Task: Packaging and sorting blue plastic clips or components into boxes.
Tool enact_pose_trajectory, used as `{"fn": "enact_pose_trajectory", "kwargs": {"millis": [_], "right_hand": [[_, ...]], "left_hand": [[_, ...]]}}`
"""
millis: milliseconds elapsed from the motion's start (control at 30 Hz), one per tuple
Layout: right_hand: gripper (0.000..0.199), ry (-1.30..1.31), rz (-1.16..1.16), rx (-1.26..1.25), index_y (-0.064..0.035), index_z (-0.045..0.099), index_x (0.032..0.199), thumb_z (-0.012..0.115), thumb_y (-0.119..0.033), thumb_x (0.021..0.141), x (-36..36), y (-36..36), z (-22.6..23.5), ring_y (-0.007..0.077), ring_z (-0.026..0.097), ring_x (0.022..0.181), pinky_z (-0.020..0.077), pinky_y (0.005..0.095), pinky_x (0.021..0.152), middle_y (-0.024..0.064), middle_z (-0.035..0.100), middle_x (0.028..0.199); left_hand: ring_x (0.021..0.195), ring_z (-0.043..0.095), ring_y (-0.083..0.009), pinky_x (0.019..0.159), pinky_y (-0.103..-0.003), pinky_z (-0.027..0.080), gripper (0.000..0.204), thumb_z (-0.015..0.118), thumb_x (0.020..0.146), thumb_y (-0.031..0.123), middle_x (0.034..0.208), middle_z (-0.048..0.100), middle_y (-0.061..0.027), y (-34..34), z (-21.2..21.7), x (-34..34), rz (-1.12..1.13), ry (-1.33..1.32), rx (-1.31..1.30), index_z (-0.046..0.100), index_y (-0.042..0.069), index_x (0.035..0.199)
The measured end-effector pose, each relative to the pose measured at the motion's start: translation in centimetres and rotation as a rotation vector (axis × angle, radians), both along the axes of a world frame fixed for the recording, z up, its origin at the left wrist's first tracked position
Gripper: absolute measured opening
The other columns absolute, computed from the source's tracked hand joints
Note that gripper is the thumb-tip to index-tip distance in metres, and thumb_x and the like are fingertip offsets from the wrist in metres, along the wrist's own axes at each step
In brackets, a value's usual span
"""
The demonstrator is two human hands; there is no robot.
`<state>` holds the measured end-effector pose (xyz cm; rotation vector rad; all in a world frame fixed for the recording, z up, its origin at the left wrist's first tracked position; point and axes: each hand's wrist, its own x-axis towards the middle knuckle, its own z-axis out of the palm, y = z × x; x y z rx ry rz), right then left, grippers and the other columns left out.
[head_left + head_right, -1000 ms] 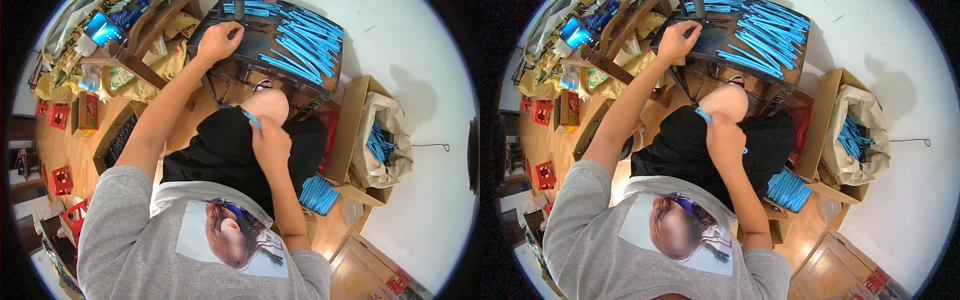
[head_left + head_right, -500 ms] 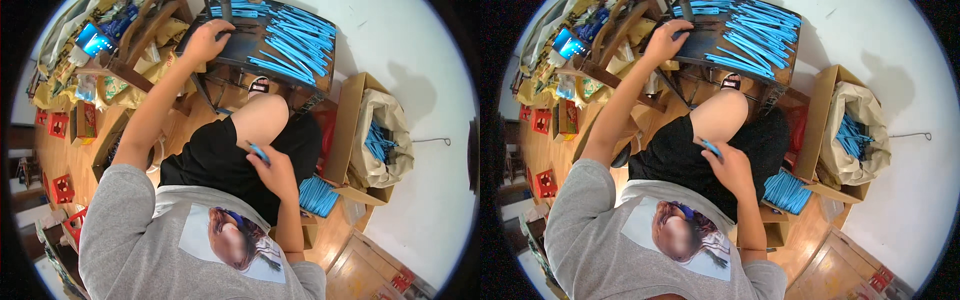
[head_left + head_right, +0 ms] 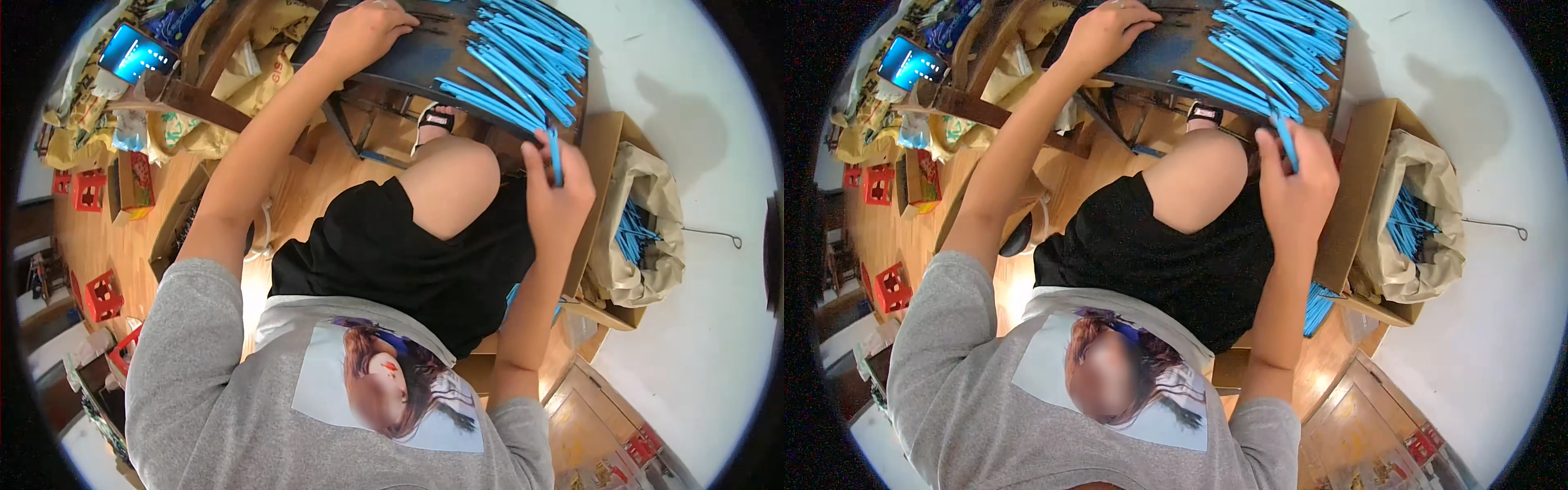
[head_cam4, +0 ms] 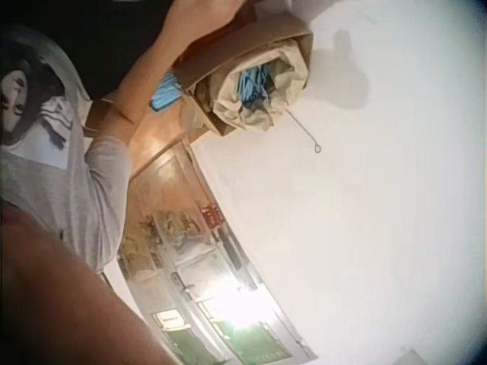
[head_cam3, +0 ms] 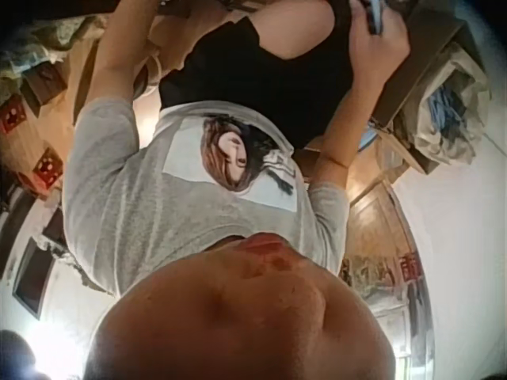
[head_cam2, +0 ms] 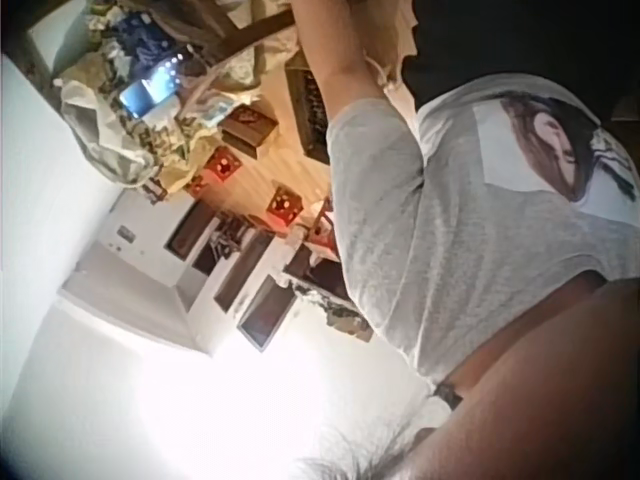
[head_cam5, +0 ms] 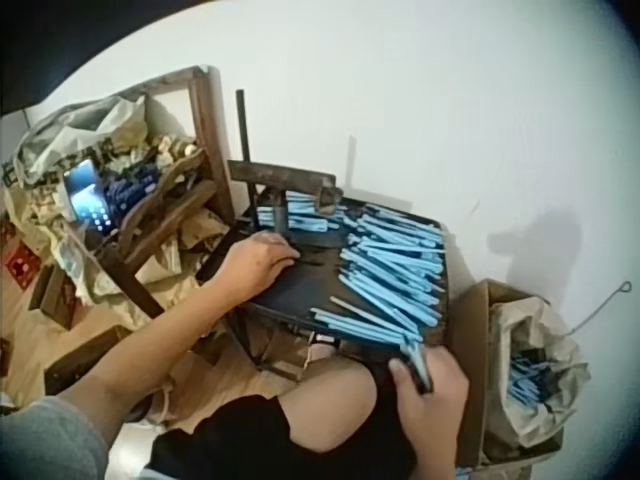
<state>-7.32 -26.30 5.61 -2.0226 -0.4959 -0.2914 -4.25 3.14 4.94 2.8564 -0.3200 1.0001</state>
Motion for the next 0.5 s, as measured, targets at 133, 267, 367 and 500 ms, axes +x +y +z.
{"fn": "enact_pose_trajectory", "kwargs": {"millis": [133, 267, 367, 500], "right_hand": [[0.022, -0.174, 0.054, -0.206, -0.0024, 0.060, 0.092, 0.064, -0.014, 0.073, 3.3, 0.8, 0.7, 0.0125, 0.050, 0.061, 0.0404, 0.0228, 0.055, 0.0057, 0.055, 0.073], [0.026, -0.295, 0.137, -0.459, -0.0027, 0.059, 0.095, 0.063, -0.015, 0.072, 5.0, 1.4, 1.6, 0.0221, 0.055, 0.068, 0.0435, 0.0288, 0.060, 0.0088, 0.057, 0.083], [0.028, -0.189, 0.199, -0.609, -0.0038, 0.059, 0.096, 0.061, -0.016, 0.072, 5.4, 1.6, 2.0, 0.0298, 0.055, 0.076, 0.0435, 0.0342, 0.066, 0.0112, 0.058, 0.088], [0.025, -0.103, 0.274, -0.725, -0.0035, 0.059, 0.095, 0.060, -0.014, 0.072, 5.3, 2.1, 2.8, 0.0317, 0.054, 0.080, 0.0424, 0.0364, 0.069, 0.0120, 0.057, 0.089]], "left_hand": [[0.079, 0.055, -0.0265, 0.066, -0.033, 0.046, 0.012, 0.055, 0.073, 0.008, 0.079, 0.057, -0.0098, 0.4, 2.0, 0.2, -0.025, 0.009, 0.049, 0.062, 0.003, 0.080], [0.080, 0.055, -0.0253, 0.066, -0.032, 0.046, 0.011, 0.055, 0.073, 0.009, 0.080, 0.057, -0.0085, -0.3, 1.8, 0.3, 0.004, 0.028, 0.019, 0.063, 0.004, 0.080], [0.080, 0.055, -0.0250, 0.066, -0.032, 0.046, 0.011, 0.056, 0.073, 0.010, 0.081, 0.057, -0.0082, -0.9, 1.7, -0.1, 0.020, 0.029, -0.012, 0.063, 0.005, 0.080], [0.078, 0.054, -0.0245, 0.063, -0.032, 0.046, 0.011, 0.056, 0.073, 0.011, 0.081, 0.056, -0.0077, -1.3, 2.0, -0.2, -0.014, 0.034, -0.010, 0.063, 0.006, 0.080]]}}
